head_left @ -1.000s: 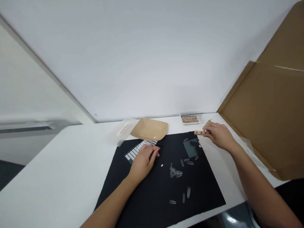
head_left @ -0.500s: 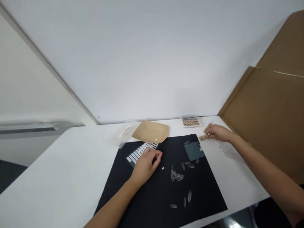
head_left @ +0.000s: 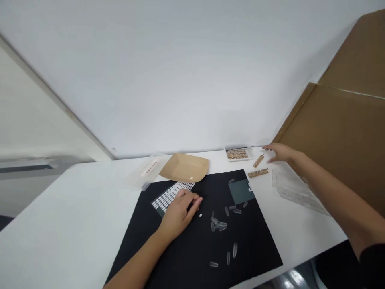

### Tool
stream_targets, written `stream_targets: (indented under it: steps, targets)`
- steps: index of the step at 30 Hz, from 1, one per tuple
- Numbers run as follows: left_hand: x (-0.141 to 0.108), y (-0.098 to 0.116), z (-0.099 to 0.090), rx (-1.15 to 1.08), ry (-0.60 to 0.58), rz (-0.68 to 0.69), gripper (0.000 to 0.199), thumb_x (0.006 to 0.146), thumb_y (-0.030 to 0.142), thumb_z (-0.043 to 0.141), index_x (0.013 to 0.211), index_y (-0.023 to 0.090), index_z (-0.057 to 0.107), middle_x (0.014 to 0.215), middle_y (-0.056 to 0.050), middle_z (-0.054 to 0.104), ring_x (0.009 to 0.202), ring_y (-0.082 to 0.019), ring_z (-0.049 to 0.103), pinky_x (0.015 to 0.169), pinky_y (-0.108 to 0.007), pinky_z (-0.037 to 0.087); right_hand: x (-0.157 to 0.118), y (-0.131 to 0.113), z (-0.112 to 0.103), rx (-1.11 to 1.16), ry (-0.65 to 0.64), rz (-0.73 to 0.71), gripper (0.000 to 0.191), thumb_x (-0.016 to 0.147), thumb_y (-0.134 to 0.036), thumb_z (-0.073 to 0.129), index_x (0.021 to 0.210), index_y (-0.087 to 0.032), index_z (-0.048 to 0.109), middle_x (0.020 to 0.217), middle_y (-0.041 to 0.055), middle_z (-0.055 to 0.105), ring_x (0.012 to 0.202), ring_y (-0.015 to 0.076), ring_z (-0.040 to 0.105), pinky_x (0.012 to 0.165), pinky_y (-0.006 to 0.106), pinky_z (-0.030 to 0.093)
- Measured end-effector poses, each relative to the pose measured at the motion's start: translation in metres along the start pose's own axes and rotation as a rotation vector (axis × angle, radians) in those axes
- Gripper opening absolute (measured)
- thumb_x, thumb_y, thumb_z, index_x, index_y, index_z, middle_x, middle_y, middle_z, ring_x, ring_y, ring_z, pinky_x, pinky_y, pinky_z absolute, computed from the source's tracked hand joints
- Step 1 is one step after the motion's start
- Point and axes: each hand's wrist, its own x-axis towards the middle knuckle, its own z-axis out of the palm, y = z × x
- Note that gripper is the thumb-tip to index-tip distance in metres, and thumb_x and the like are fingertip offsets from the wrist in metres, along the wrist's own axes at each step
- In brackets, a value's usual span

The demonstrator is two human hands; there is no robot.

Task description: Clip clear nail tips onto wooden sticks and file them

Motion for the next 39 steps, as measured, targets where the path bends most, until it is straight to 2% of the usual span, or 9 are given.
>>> stream_targets:
  steps: [8,14,18,23,27,32,34,36,39]
  targets:
    - [0.001,0.001,-0.001,0.021,-0.021,0.064,0.013,0.105,0.028,0.055,0.098,0.021,0.064,0.083,-0.004,0.067,0.09,-0.023,0.057,0.077,-0.034,0.049,0.032,0.011,0.026,0.07,-0.118,0.058,0.063,0.065,-0.038,0.092,0.125,-0.026,0.078,0.115,0.0081,0.079,0.1,0.0283,0.072,0.089,0.034,0.053]
    - [0.003,0.005,-0.005,0.016,-0.035,0.1,0.011,0.105,0.024,0.054,0.097,0.021,0.062,0.085,-0.004,0.067,0.089,-0.022,0.057,0.078,-0.034,0.048,0.027,0.009,0.028,0.112,-0.153,0.097,0.049,0.066,-0.05,0.089,0.106,-0.022,0.083,0.096,0.0057,0.08,0.085,0.0225,0.071,0.077,0.029,0.052]
    - [0.002,0.008,-0.008,0.02,-0.046,0.116,0.01,0.104,0.023,0.054,0.1,0.021,0.062,0.086,-0.003,0.067,0.091,-0.023,0.058,0.079,-0.034,0.049,0.02,0.001,0.025,0.101,-0.152,0.105,0.051,0.066,-0.061,0.087,0.097,-0.021,0.083,0.087,0.0052,0.079,0.08,0.021,0.07,0.073,0.028,0.05]
    - [0.001,0.012,-0.01,0.049,-0.067,0.152,0.009,0.104,0.024,0.054,0.101,0.022,0.062,0.087,-0.003,0.068,0.089,-0.023,0.058,0.083,-0.036,0.05,0.006,-0.008,0.012,0.058,-0.12,0.091,0.043,0.072,-0.055,0.084,0.098,-0.021,0.082,0.089,0.0049,0.079,0.08,0.0198,0.07,0.07,0.027,0.048]
    - [0.002,0.016,-0.009,0.055,-0.093,0.201,0.009,0.104,0.024,0.054,0.103,0.021,0.062,0.093,-0.005,0.069,0.091,-0.023,0.058,0.086,-0.039,0.05,-0.017,-0.014,-0.013,-0.028,-0.031,0.112,0.027,0.077,-0.042,0.081,0.095,-0.021,0.08,0.089,0.0055,0.078,0.079,0.0209,0.067,0.068,0.029,0.044]
    - [0.002,0.024,-0.009,0.003,-0.149,0.238,0.009,0.103,0.023,0.056,0.106,0.021,0.064,0.1,-0.007,0.071,0.098,-0.025,0.059,0.09,-0.041,0.051,-0.066,-0.033,-0.057,-0.098,0.126,0.107,0.024,0.089,-0.04,0.071,0.106,-0.026,0.077,0.107,0.0072,0.077,0.094,0.0252,0.066,0.071,0.031,0.042]
    - [0.001,0.032,-0.01,-0.07,-0.198,0.272,0.012,0.102,0.025,0.06,0.112,0.022,0.066,0.106,-0.008,0.072,0.103,-0.025,0.061,0.094,-0.042,0.052,-0.089,-0.051,-0.071,-0.108,0.243,0.038,0.025,0.092,-0.043,0.068,0.109,-0.027,0.077,0.107,0.0068,0.076,0.093,0.0247,0.066,0.073,0.032,0.044]
    - [-0.001,0.044,-0.011,-0.158,-0.299,0.33,0.028,0.099,0.034,0.068,0.126,0.025,0.066,0.122,-0.01,0.071,0.116,-0.026,0.061,0.103,-0.044,0.051,-0.114,-0.076,-0.078,-0.076,0.307,-0.019,0.025,0.096,-0.044,0.065,0.11,-0.027,0.075,0.107,0.0058,0.075,0.092,0.0235,0.067,0.076,0.032,0.046]
    - [-0.007,0.066,-0.006,-0.179,-0.481,0.432,0.057,0.088,0.054,0.08,0.139,0.034,0.065,0.155,-0.009,0.055,0.143,-0.034,0.05,0.117,-0.05,0.045,-0.15,-0.124,-0.073,-0.001,0.299,-0.147,0.026,0.1,-0.047,0.063,0.112,-0.027,0.074,0.104,0.0057,0.074,0.093,0.0234,0.068,0.079,0.033,0.048]
